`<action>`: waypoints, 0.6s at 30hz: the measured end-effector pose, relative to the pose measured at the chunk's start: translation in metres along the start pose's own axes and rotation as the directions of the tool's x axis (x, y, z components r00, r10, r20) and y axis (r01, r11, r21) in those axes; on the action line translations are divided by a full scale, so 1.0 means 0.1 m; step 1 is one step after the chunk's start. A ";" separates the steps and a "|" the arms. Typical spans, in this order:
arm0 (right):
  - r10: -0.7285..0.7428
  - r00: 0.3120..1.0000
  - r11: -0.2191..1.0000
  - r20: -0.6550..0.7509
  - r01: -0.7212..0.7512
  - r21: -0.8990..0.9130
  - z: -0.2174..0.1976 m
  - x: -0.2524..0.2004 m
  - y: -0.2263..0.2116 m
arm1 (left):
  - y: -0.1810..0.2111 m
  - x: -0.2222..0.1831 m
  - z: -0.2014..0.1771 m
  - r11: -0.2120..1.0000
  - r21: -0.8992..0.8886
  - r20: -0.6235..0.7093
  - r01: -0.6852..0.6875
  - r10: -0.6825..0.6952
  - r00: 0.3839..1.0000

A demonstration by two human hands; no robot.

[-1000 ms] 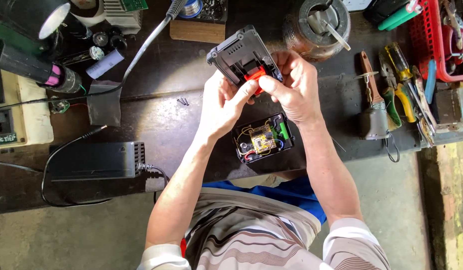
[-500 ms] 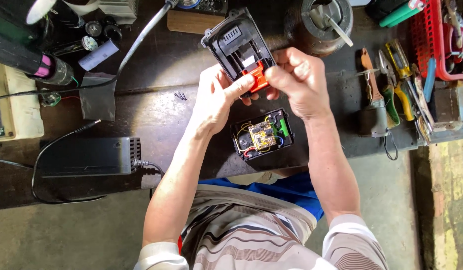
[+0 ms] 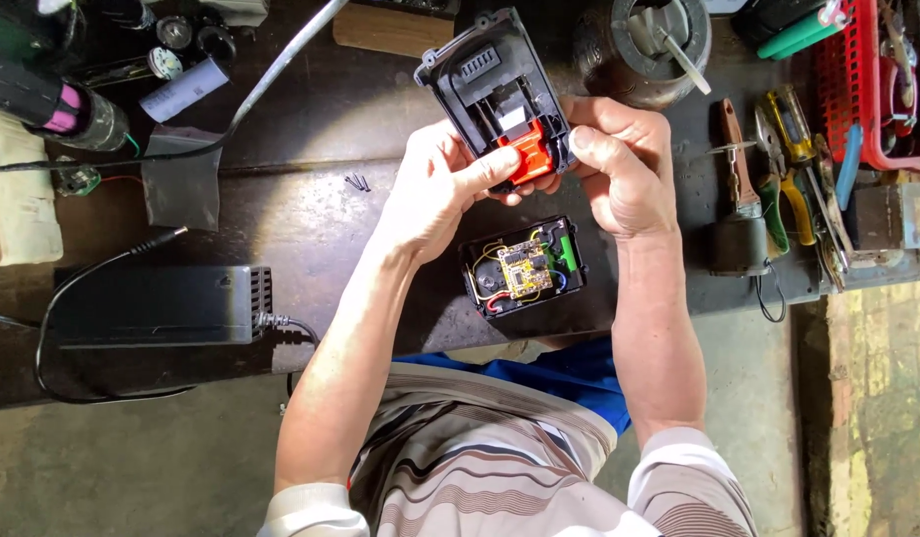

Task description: Assembling the two halves of a battery casing and fastening them together using a manual screwdriver.

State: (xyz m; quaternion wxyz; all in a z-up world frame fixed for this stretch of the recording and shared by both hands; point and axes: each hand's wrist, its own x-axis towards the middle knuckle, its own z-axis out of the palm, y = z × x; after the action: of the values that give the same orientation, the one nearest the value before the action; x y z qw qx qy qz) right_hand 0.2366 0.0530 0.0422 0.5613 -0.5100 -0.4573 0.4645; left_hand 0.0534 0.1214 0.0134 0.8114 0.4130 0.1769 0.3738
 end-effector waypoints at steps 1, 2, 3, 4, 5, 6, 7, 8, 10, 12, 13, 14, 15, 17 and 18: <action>0.001 1.000 1.000 -0.002 -0.001 -0.001 -0.02 0.00 0.02 | -0.01 0.00 -0.01 1.000 -0.001 0.001 0.001 -0.001 1.000; -0.039 0.999 0.999 0.014 0.039 -0.005 -0.03 0.00 0.03 | -0.01 -0.01 -0.01 1.000 -0.018 0.006 0.020 -0.020 1.000; -0.079 0.996 0.997 0.031 0.079 -0.007 -0.04 0.00 0.05 | -0.02 -0.01 -0.02 0.999 -0.035 0.011 0.038 -0.038 0.999; -0.079 0.996 0.997 0.031 0.079 -0.007 -0.07 0.00 0.08 | 0.01 -0.01 -0.01 0.999 -0.035 0.011 0.039 -0.039 0.999; -0.112 0.993 0.993 0.035 0.113 -0.016 -0.09 0.00 0.11 | 0.03 -0.01 0.01 0.995 -0.062 0.026 0.082 -0.080 0.996; -0.146 0.988 0.989 0.040 0.147 -0.025 -0.11 0.00 0.15 | 0.05 -0.01 0.03 0.988 -0.088 0.041 0.125 -0.122 0.992; -0.145 0.989 0.989 0.040 0.146 -0.025 -0.10 0.00 0.11 | 0.06 -0.01 0.03 0.988 -0.088 0.042 0.126 -0.123 0.992; -0.144 0.987 0.988 0.073 0.148 -0.051 -0.08 0.00 0.07 | 0.06 -0.02 0.03 0.986 -0.093 0.023 0.138 -0.136 0.990; -0.139 0.984 0.986 0.107 0.147 -0.075 -0.05 -0.01 0.03 | 0.03 -0.02 0.02 0.984 -0.100 0.001 0.151 -0.151 0.988; -0.147 0.983 0.981 0.109 0.160 -0.114 -0.04 -0.01 0.01 | -0.04 0.00 -0.01 0.987 -0.089 -0.071 0.130 -0.137 0.988; -0.146 0.983 0.981 0.110 0.159 -0.114 -0.04 -0.02 0.02 | -0.05 -0.01 0.00 0.987 -0.089 -0.072 0.130 -0.137 0.988; -0.172 0.980 0.970 0.095 0.186 -0.157 -0.03 -0.02 0.02 | -0.06 -0.01 0.02 0.987 -0.119 -0.085 0.113 -0.123 0.989; -0.200 0.976 0.957 0.081 0.212 -0.199 -0.02 -0.02 0.03 | -0.07 -0.01 0.03 0.985 -0.147 -0.099 0.094 -0.109 0.989; -0.227 0.966 0.956 0.120 0.245 -0.161 0.03 -0.01 0.00 | -0.13 0.00 0.00 0.983 -0.181 -0.132 0.027 -0.051 0.990; -0.255 0.954 0.954 0.157 0.275 -0.122 0.05 0.00 -0.01 | -0.16 0.00 -0.01 0.976 -0.213 -0.167 -0.040 0.004 0.986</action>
State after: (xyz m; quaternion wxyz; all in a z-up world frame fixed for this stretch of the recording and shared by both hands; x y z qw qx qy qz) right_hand 0.2317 0.0532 0.0439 0.5474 -0.4491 -0.5918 0.3852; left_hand 0.0605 0.1160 -0.0004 0.8296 0.2922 0.1974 0.4328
